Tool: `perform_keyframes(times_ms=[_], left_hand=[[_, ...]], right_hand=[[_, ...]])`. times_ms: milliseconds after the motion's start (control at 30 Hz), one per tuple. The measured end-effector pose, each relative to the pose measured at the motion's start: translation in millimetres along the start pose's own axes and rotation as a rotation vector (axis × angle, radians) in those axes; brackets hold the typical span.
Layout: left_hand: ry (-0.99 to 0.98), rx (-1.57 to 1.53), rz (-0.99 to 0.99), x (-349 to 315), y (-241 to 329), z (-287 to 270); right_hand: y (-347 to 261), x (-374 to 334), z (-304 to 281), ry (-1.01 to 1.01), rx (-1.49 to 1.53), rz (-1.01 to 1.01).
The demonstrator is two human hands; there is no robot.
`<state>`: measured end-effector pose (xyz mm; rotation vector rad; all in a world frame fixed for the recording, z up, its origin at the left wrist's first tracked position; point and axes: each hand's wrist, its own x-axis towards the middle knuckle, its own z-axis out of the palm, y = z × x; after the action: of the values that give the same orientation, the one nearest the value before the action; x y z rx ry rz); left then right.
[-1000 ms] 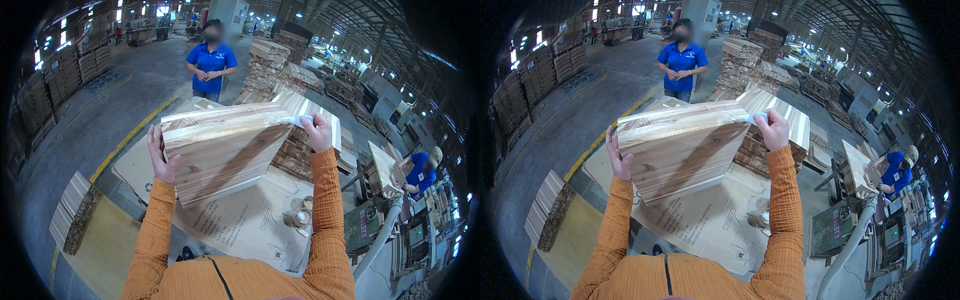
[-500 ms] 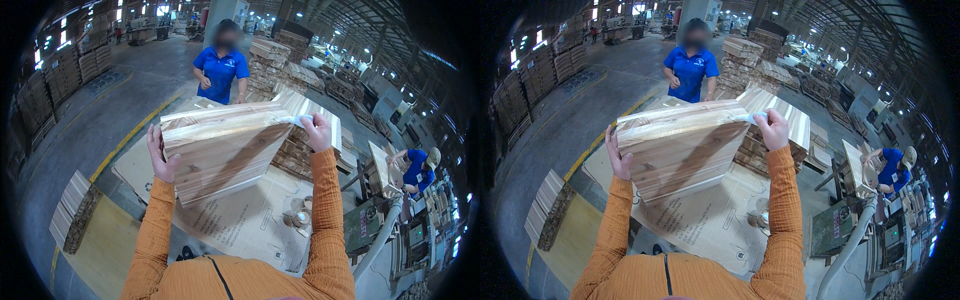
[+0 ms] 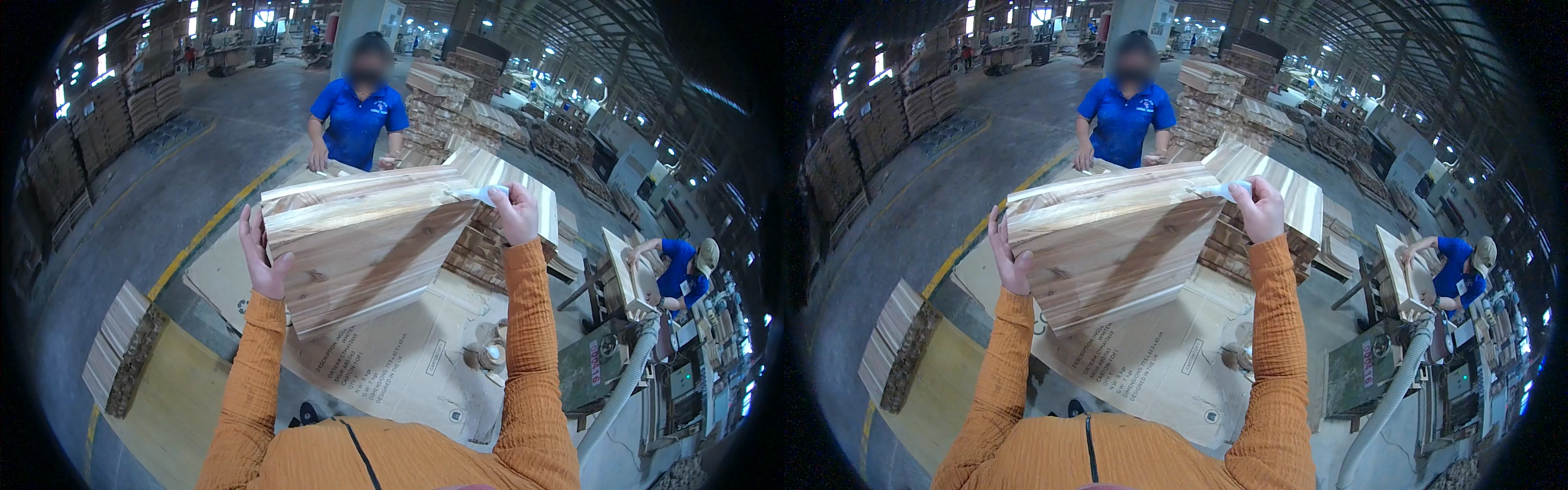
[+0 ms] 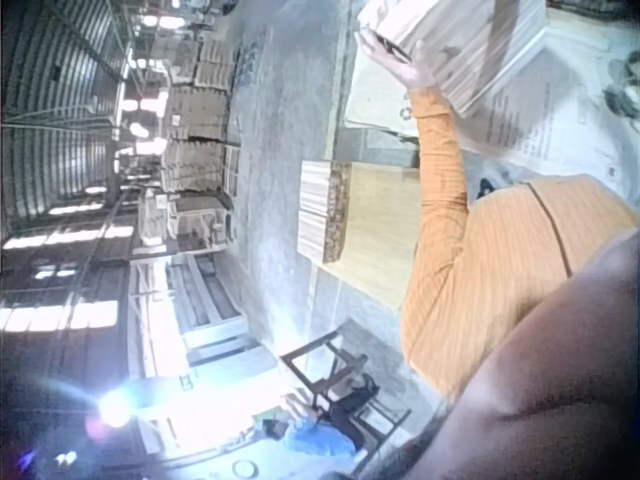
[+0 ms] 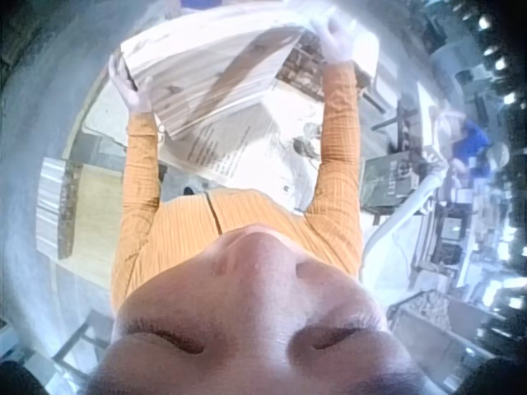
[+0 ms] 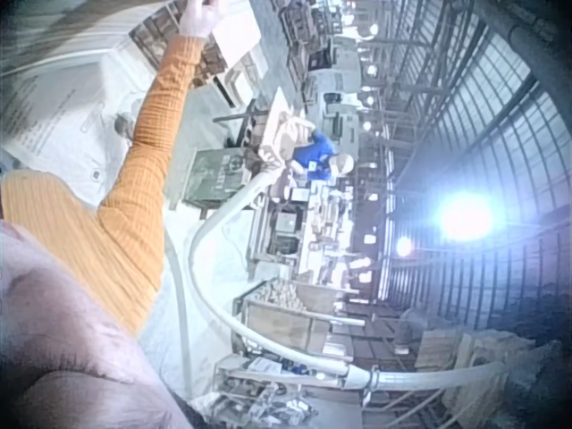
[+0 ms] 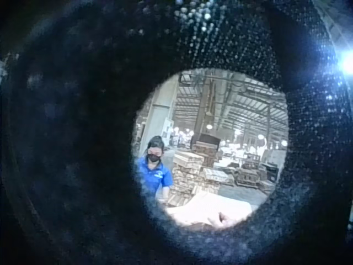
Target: The person applies glue from a white bottle to the edges of wooden planks, then stacks them on a cardboard sheet. The person repeats this process with several planks in a warehouse setting.
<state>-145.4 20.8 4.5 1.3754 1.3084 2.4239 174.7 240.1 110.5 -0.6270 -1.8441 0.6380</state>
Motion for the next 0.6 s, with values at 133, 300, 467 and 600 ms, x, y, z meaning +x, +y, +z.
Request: perform_keyframes(times_ms=[133,300,467,600], left_hand=[[0.006,-0.009,-0.009,-0.5,-0.5,-0.7],[-0.005,-0.040,-0.014,-0.6,-0.9,1.7],[0.004,-0.003,0.001,-1.1,-1.4,-1.5],[0.001,-0.029,-0.002,-1.2,-3.7,0.4]], right_hand=[[-1.4,-3.1,-0.2,0.015,0.039,0.014],[4.3,-0.9,-2.6,0.014,-0.040,-0.018],[-7.9,-4.5,2.5,0.026,0.046,0.005],[-0.4,-2.3,-1.7,0.008,-0.011,-0.004]])
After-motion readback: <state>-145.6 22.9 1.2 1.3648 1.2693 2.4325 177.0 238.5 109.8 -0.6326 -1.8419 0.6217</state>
